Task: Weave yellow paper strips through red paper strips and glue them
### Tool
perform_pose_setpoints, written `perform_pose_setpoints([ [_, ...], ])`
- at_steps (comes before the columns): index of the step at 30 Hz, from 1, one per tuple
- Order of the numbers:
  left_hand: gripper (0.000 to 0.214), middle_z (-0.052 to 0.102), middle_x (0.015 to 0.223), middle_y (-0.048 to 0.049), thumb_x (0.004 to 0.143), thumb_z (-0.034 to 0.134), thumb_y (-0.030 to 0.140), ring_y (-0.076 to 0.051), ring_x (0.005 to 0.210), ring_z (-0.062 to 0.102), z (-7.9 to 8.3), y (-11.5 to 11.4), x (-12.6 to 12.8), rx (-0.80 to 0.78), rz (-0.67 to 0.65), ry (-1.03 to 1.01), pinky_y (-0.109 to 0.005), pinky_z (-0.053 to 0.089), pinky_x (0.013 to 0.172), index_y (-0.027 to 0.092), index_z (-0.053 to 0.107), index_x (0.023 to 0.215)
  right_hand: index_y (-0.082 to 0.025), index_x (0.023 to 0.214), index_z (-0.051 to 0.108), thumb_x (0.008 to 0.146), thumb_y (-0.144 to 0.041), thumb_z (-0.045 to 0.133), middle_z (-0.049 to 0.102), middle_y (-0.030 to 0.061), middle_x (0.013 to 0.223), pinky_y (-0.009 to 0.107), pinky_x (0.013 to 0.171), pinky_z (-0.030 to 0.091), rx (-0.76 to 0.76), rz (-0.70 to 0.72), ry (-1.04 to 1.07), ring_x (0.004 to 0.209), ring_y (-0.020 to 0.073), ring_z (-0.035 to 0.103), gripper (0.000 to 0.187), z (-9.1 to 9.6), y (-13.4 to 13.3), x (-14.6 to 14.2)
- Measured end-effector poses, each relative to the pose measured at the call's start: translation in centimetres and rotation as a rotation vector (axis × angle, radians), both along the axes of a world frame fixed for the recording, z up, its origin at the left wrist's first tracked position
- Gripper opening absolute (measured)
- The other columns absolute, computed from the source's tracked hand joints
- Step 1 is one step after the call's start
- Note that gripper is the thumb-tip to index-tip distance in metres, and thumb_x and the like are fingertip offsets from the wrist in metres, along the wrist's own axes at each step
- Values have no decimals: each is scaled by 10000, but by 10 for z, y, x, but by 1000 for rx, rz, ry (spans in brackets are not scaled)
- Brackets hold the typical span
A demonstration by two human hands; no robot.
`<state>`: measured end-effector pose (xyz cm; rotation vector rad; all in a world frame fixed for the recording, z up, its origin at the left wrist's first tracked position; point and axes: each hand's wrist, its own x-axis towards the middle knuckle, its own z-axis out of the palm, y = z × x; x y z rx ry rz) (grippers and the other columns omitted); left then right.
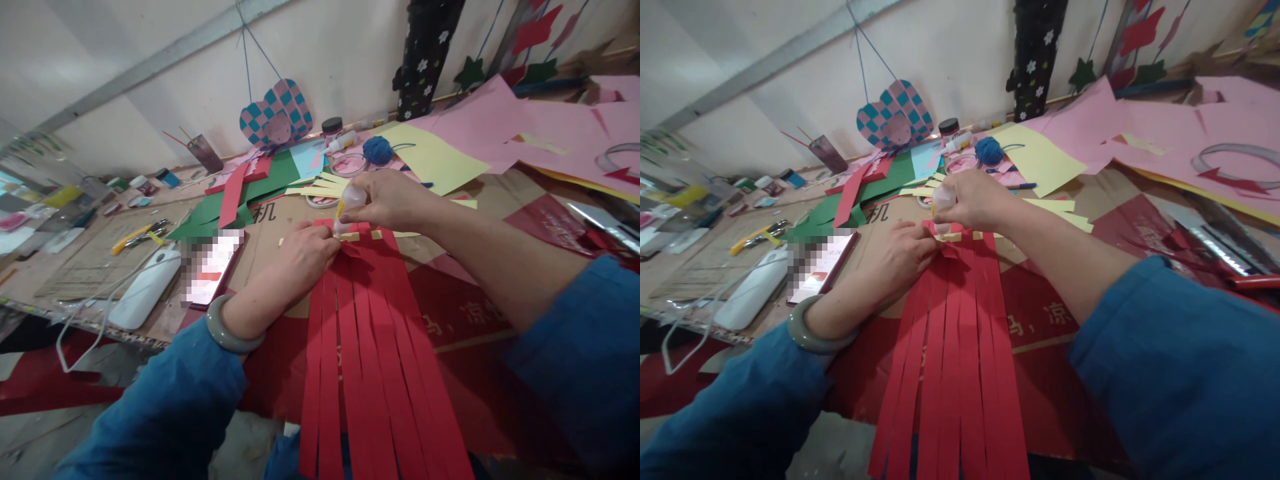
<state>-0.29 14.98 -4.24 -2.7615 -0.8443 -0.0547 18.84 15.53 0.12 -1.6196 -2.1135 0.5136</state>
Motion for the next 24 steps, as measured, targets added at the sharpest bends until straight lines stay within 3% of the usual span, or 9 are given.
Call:
perform_pose_setpoints([
  [24,221,684,774,-60,950,519,172,-168,698,602,2,-2,1,3,8,-27,-347,448,765,161,720,860,-173,707,645,703,-260,719,625,-15,692,257,592,373,-6,62,23,671,131,568,114,4,0,5],
])
